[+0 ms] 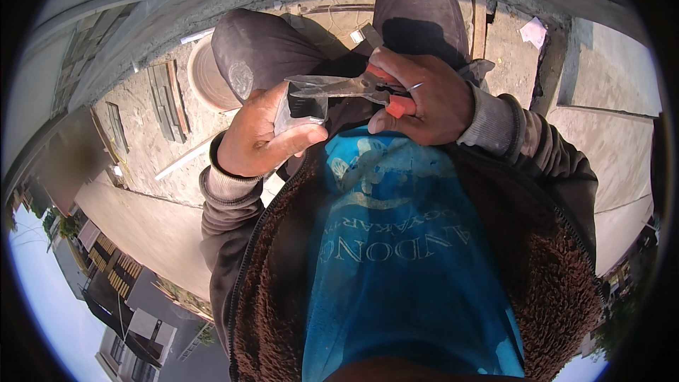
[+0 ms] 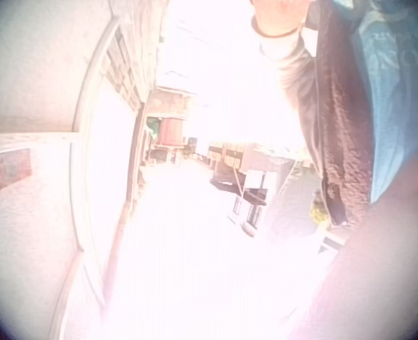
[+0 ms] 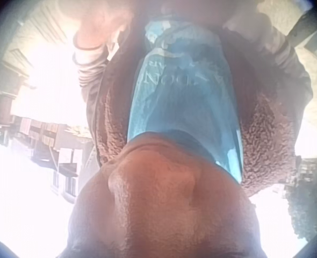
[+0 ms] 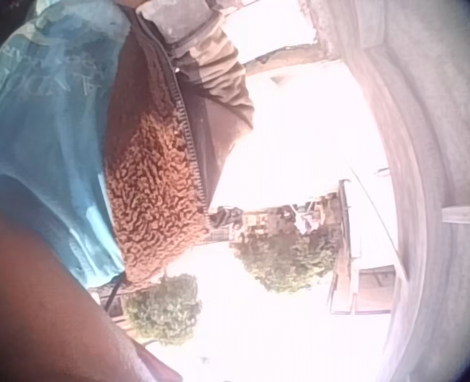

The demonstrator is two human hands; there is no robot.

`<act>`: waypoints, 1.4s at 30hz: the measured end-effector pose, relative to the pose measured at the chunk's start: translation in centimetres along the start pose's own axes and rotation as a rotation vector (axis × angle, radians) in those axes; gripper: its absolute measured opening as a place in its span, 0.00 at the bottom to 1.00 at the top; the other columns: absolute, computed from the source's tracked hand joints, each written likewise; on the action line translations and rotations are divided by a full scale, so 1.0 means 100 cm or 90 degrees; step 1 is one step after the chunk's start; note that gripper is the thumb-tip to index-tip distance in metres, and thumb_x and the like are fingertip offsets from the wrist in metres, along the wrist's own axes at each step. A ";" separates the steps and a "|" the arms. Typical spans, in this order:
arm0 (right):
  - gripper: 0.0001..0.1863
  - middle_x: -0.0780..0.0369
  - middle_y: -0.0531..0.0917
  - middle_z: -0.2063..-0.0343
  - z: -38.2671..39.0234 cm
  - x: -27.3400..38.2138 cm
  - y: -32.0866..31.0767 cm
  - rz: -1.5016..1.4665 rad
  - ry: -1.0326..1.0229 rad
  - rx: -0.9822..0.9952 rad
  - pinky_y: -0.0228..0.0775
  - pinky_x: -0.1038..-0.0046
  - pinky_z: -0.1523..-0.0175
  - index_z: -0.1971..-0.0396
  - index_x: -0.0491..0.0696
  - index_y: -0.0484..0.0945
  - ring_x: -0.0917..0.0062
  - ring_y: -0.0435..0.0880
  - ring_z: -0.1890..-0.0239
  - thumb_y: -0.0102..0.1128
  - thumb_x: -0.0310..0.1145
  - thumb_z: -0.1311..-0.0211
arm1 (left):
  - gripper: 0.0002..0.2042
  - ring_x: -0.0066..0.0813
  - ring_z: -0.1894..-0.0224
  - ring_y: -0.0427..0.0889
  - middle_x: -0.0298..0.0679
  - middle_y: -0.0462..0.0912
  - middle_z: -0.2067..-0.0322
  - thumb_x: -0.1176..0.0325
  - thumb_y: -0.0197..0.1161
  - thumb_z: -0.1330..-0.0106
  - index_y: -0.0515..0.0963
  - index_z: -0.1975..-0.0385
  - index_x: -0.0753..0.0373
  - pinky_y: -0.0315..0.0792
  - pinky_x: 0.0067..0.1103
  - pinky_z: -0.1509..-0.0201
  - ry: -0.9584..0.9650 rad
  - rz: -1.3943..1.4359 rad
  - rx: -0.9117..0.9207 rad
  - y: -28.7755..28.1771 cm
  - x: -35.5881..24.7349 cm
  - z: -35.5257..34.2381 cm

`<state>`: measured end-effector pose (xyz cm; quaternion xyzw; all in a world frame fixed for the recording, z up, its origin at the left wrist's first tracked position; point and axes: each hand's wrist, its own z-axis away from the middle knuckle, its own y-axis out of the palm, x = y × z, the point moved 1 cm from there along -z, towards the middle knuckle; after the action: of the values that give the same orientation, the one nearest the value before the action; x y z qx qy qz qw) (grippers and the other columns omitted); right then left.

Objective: The person uses tin snips to cut a metal profile into short segments while seated on the ground. They repeatedly cut the profile, place pieces aside, and briefly use a spirit level to check alignment on the ceiling.

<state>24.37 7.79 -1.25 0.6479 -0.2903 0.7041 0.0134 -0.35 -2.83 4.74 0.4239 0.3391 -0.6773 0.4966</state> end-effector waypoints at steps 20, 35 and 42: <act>0.33 0.53 0.77 0.69 0.001 0.022 0.017 -0.138 0.065 -0.052 0.72 0.63 0.58 0.58 0.41 0.72 0.62 0.81 0.66 0.68 0.59 0.39 | 0.23 0.25 0.76 0.81 0.39 0.82 0.76 0.60 0.73 0.36 0.74 0.51 0.69 0.73 0.20 0.66 0.121 -0.218 -0.170 0.002 -0.009 -0.002; 0.35 0.55 0.76 0.62 0.000 0.018 0.015 -0.387 0.196 0.155 0.69 0.66 0.51 0.49 0.42 0.71 0.67 0.78 0.60 0.44 0.64 0.25 | 0.22 0.55 0.66 0.86 0.53 0.83 0.68 0.71 0.72 0.43 0.71 0.50 0.67 0.79 0.36 0.63 0.121 -0.492 -0.267 0.029 -0.005 -0.003; 0.39 0.54 0.75 0.63 0.001 0.017 0.013 -0.337 0.188 0.156 0.69 0.64 0.51 0.49 0.40 0.71 0.65 0.77 0.60 0.42 0.67 0.27 | 0.20 0.54 0.65 0.87 0.52 0.83 0.69 0.71 0.71 0.41 0.71 0.52 0.66 0.79 0.36 0.64 0.135 -0.446 -0.254 0.029 -0.005 -0.004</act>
<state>23.65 6.10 -0.19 0.5884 -0.0197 0.7925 0.1594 2.56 -3.06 4.90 0.2459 0.6369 -0.6785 0.2710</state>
